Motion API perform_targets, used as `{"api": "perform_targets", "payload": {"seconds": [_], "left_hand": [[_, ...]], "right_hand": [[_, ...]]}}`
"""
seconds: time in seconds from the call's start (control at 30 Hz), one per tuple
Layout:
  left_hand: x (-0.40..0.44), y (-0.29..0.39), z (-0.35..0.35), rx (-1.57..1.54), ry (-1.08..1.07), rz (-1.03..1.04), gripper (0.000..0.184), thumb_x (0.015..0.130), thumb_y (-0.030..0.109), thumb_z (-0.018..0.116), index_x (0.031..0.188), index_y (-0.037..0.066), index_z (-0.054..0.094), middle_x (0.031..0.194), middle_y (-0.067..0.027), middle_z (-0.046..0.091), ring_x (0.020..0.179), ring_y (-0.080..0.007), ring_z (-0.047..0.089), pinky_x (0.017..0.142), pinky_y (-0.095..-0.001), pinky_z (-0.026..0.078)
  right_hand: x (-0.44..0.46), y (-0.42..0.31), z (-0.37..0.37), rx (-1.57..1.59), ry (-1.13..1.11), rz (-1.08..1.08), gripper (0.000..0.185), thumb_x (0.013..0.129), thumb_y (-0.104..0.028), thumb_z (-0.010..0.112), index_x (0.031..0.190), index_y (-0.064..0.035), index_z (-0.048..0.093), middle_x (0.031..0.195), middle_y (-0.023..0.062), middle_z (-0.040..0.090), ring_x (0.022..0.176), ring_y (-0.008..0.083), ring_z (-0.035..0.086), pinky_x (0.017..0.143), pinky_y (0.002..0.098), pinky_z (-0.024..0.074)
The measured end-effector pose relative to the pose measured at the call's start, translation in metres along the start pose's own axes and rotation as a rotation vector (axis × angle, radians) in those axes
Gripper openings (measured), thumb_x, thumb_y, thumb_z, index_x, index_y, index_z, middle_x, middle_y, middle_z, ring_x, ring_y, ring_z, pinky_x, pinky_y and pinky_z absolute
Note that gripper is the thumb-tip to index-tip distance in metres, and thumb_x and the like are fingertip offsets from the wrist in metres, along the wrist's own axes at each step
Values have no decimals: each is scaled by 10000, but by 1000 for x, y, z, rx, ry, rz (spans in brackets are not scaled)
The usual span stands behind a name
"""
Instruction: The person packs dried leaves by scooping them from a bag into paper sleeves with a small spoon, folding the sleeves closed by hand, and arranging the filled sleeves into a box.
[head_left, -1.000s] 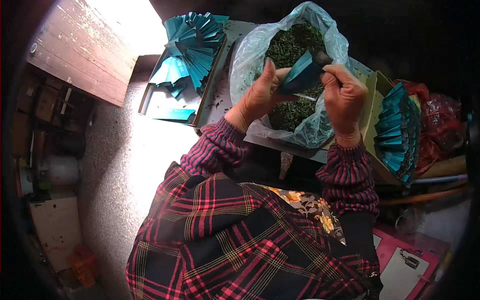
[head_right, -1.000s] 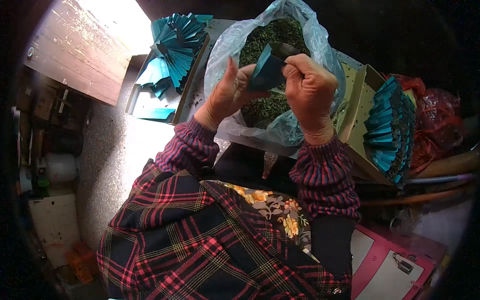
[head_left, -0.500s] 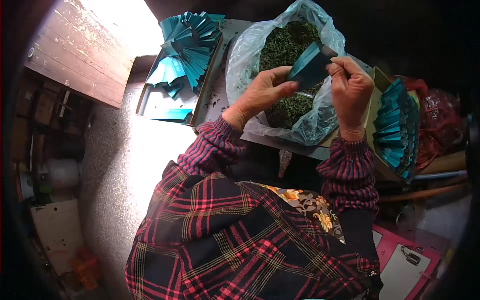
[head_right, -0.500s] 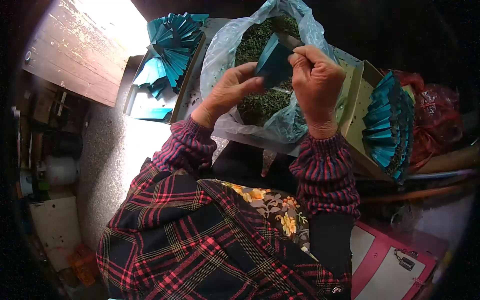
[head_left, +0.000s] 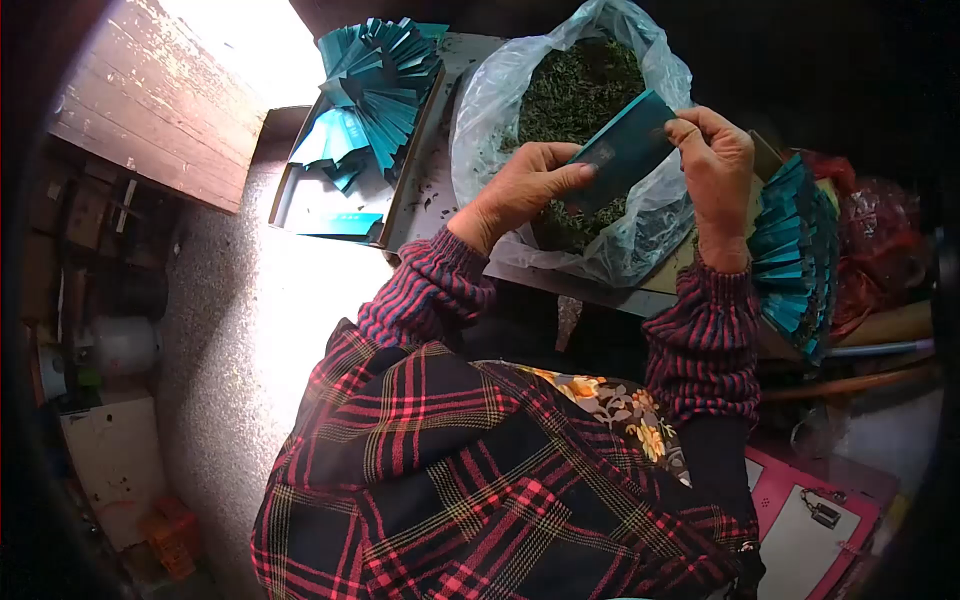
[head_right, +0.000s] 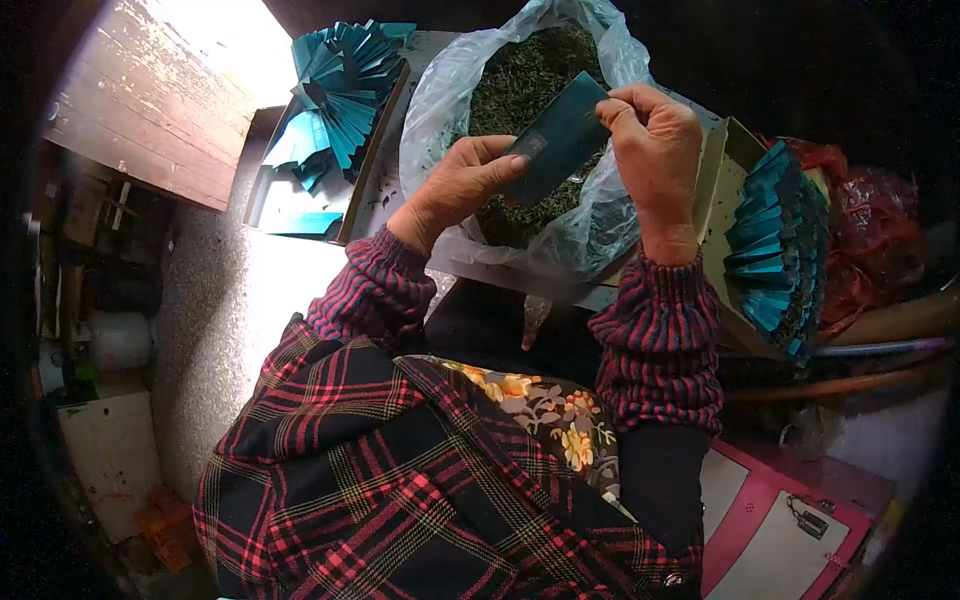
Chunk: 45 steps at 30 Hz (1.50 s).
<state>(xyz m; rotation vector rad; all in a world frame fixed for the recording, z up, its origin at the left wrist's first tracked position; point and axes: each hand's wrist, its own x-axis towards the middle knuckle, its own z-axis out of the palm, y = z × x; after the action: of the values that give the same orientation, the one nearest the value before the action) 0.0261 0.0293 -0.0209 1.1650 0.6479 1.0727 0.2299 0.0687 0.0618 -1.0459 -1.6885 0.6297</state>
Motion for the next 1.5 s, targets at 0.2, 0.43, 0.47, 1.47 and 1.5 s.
{"api": "perform_targets", "payload": {"seconds": [0.2,0.43,0.47,1.47,1.5], "left_hand": [[2,-9,0,-125,7,16,412,901,298,656,1164,-10,583,950,-11,642,823,-70,590,703,-208,472],[-1,-11,3,439,206,143,227,917,79,580,1127,1,618,947,-10,656,849,-75,578,747,-243,477],[0,-10,7,457,225,177,234,917,81,584,1135,3,618,950,-15,656,851,-82,578,761,-240,475],[22,33,97,889,-204,244,256,828,59,675,1078,30,628,955,-115,653,806,-211,636,721,-316,512],[24,33,99,894,-213,240,261,826,63,677,1081,33,628,954,-118,654,805,-217,637,719,-318,511]], "right_hand": [[0,-3,1,-3,-25,17,83,843,-32,637,891,12,689,687,-61,572,576,-3,457,501,158,342],[-11,-5,8,-365,60,-278,128,789,-52,651,905,-13,689,645,86,628,585,119,605,528,256,464],[-14,-9,7,-356,94,-270,124,780,-43,655,895,-8,683,634,82,622,576,110,600,525,254,462],[-138,75,-212,-1287,394,96,55,769,-125,607,749,-81,632,759,94,631,763,299,591,679,424,451],[-138,78,-211,-1282,396,97,55,769,-125,607,749,-81,632,759,94,631,763,299,591,679,424,451]]}}
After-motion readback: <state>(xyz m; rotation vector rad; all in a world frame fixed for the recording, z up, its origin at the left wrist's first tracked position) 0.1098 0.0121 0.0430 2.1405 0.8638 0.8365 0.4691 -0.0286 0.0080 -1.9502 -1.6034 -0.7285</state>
